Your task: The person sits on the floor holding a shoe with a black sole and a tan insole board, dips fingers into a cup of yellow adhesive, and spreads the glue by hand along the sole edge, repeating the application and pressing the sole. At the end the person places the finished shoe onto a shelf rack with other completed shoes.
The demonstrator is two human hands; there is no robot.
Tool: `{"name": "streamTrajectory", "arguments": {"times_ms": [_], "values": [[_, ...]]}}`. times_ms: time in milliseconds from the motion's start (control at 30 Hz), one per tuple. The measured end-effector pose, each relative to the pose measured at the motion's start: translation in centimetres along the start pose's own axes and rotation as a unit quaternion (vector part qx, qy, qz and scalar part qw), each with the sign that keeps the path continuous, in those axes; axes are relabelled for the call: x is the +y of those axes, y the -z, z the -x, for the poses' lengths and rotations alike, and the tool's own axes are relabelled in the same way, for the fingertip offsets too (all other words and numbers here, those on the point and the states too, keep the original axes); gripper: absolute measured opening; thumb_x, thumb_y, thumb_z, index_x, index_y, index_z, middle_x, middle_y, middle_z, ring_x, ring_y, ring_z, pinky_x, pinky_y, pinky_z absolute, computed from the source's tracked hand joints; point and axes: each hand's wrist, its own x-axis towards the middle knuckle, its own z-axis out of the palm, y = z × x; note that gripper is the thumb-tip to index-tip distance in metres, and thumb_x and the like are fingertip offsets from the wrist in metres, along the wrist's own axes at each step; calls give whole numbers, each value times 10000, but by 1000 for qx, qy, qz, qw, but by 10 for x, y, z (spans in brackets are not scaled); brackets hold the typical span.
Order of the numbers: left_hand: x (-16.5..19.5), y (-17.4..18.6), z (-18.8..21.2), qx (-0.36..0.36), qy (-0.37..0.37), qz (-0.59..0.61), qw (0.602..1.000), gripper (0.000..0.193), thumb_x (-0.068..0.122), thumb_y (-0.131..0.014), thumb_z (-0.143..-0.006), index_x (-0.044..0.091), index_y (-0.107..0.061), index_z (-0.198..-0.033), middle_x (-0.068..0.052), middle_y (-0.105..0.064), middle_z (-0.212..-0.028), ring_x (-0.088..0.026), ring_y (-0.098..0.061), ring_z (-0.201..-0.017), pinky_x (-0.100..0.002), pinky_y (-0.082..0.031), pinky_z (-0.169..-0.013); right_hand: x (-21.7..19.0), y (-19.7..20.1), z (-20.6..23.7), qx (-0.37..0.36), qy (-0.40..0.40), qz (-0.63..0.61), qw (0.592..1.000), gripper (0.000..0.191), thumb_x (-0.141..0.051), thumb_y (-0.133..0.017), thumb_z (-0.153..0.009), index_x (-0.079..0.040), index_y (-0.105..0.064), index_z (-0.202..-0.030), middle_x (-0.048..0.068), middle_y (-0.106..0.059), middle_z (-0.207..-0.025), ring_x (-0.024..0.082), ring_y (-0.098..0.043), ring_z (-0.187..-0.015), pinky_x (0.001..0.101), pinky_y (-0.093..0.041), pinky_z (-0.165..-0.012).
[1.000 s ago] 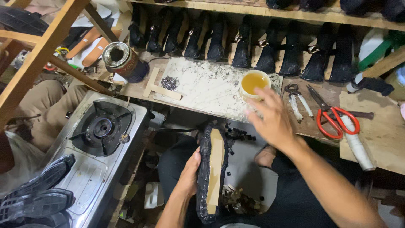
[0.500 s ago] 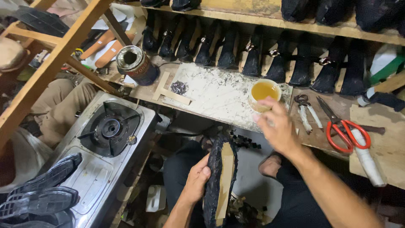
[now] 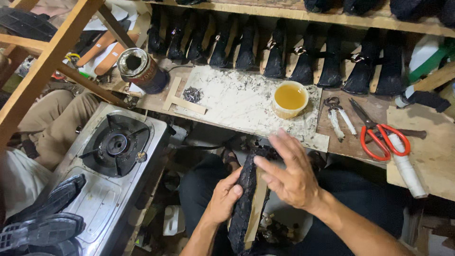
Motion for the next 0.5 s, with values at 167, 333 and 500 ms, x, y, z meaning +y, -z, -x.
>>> {"name": "streamTrajectory", "arguments": {"times_ms": [167, 333, 500], "values": [[4, -5, -4, 6, -3, 26, 1000, 766, 523, -599, -992, -39, -494, -1502, -91, -641, -1361, -156, -588, -1229, -304, -450, -1066, 1, -4, 6, -9, 1, -2, 1000, 359, -295, -676, -947, -139, -745, -1262, 168, -378, -1590, 408, -322, -1495, 571, -277, -1244], [7, -5, -4, 69, 34, 115, 990, 795, 576, -559, -971, -34, -513, -1480, -102, -670, -1327, -175, -640, -1163, -315, -501, -1009, 30, -6, 8, -51, -37, 37, 997, 268, -298, -718, -874, -124, -770, -1071, 168, -457, -1538, 400, -369, -1470, 560, -280, -1237], [9, -1, -1, 78, 29, 138, 987, 800, 561, -557, -979, -35, -495, -1509, -115, -680, -1288, -171, -650, -1088, -310, -519, -937, 120, -20, -15, -55, -163, 113, 979, 456, -334, -695, -943, -15, -724, -1267, 230, -421, -1585, 444, -355, -1498, 549, -281, -1239]]}}
